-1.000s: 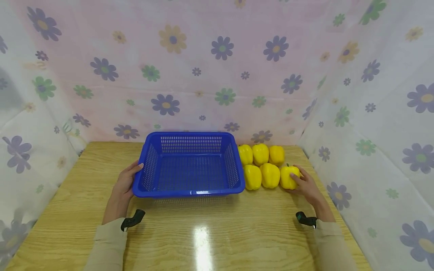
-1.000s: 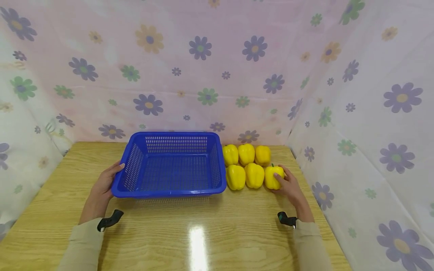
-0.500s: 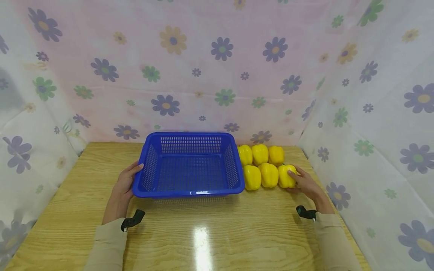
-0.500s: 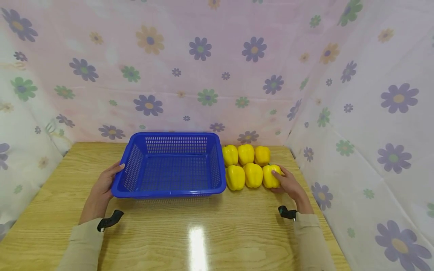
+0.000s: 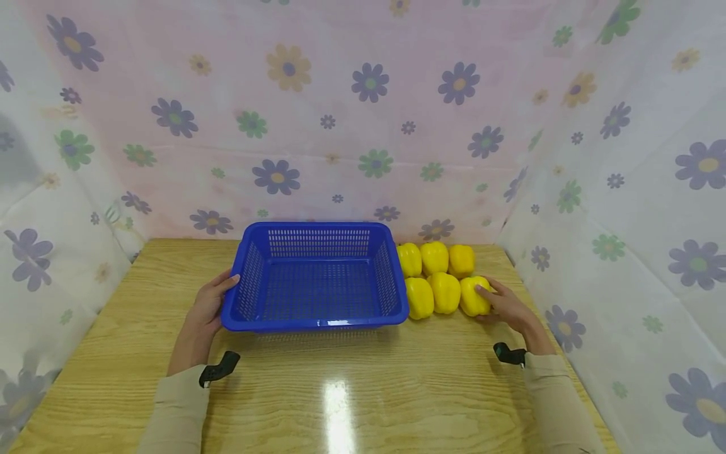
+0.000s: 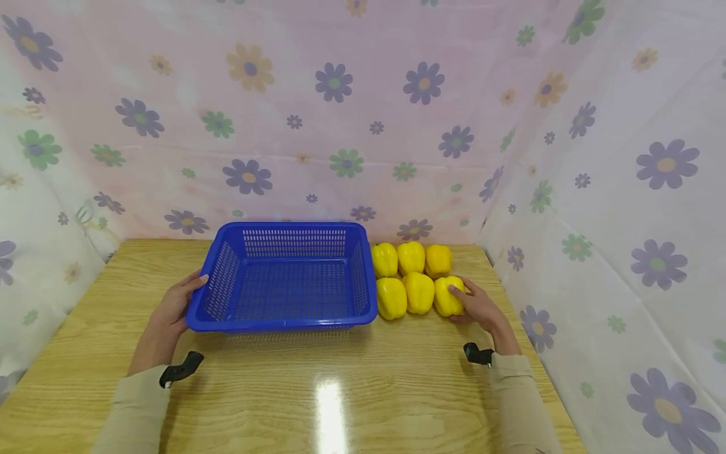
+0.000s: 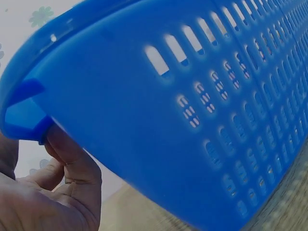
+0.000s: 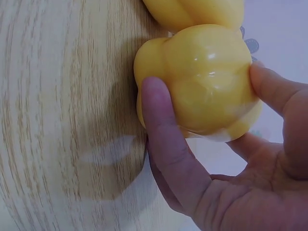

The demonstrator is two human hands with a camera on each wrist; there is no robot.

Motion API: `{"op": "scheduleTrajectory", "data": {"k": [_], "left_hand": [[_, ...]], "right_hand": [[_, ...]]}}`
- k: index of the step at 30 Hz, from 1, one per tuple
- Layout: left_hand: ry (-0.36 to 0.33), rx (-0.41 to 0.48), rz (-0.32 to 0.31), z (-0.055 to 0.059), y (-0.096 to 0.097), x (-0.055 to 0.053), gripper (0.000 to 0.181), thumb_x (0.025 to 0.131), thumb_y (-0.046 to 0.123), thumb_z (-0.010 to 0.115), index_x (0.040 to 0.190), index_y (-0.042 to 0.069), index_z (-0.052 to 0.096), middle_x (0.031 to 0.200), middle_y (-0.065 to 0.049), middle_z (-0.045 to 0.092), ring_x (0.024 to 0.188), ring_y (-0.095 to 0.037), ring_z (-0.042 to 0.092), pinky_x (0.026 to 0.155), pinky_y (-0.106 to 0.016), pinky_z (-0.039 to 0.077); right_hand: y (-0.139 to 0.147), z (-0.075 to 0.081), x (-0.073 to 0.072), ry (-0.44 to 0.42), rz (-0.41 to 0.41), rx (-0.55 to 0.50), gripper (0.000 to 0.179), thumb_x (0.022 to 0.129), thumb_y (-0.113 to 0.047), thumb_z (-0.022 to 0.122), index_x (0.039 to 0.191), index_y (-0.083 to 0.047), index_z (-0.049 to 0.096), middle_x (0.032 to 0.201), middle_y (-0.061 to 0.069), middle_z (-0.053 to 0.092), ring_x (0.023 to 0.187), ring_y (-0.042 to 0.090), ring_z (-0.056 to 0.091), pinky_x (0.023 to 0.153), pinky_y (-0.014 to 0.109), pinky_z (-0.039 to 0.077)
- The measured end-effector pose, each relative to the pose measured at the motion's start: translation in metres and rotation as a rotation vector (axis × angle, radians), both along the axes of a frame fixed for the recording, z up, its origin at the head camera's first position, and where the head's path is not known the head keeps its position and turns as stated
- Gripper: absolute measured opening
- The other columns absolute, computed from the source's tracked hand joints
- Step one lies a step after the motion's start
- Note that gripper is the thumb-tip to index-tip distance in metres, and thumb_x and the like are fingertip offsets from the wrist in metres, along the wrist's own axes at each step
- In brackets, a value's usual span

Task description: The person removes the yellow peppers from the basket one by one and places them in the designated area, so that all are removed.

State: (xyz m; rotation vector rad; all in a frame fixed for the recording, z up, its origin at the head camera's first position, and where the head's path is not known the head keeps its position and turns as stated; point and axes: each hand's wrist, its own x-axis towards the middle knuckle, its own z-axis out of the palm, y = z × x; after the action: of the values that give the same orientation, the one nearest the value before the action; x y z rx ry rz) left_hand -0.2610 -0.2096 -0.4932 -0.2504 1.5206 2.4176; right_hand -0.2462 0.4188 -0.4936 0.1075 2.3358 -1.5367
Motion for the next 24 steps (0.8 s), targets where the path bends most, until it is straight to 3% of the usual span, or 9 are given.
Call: {"op": "scheduleTrajectory", "data": {"k": [12, 20, 22, 24], "left_hand": [[0.029, 0.002, -0.018, -0.003, -0.003, -0.003, 0.032, 0.105, 0.022, 0.058, 0.134, 0.019, 0.048, 0.099, 0.01, 0.071, 0.092, -0.005, 0.069, 0.079, -0.022, 0.059], [0.037, -0.064, -0.025, -0.002, -0.004, -0.008, 0.072, 0.103, 0.025, 0.06, 0.161, 0.008, 0.02, 0.1, 0.015, 0.069, 0.094, -0.003, 0.068, 0.081, -0.022, 0.059], [0.055, -0.14, -0.034, -0.003, -0.008, -0.01, 0.077, 0.102, 0.027, 0.063, 0.161, 0.006, 0.019, 0.1, 0.016, 0.069, 0.093, -0.003, 0.068, 0.08, -0.023, 0.059], [0.11, -0.279, -0.057, -0.003, -0.014, -0.011, 0.078, 0.102, 0.031, 0.064, 0.161, 0.003, 0.021, 0.104, 0.014, 0.067, 0.092, -0.002, 0.068, 0.081, -0.022, 0.059]], "right_hand": [[-0.006, -0.001, 0.003, 0.017, -0.065, 0.031, 0.079, 0.109, -0.042, 0.042, 0.162, 0.0, 0.0, 0.152, 0.042, 0.026, 0.11, 0.024, 0.061, 0.088, 0.042, 0.06], [-0.013, -0.003, 0.004, 0.011, -0.099, 0.091, 0.086, 0.108, -0.047, 0.043, 0.161, 0.001, -0.005, 0.156, 0.044, 0.017, 0.13, 0.046, 0.05, 0.09, 0.04, 0.06], [-0.013, -0.001, 0.005, 0.005, -0.097, 0.102, 0.088, 0.108, -0.048, 0.042, 0.16, 0.003, -0.008, 0.156, 0.045, 0.013, 0.133, 0.052, 0.046, 0.091, 0.042, 0.059], [-0.014, 0.002, 0.007, 0.006, -0.091, 0.139, 0.09, 0.108, -0.051, 0.039, 0.159, 0.004, -0.01, 0.157, 0.045, 0.01, 0.136, 0.055, 0.041, 0.094, 0.047, 0.057]]}}
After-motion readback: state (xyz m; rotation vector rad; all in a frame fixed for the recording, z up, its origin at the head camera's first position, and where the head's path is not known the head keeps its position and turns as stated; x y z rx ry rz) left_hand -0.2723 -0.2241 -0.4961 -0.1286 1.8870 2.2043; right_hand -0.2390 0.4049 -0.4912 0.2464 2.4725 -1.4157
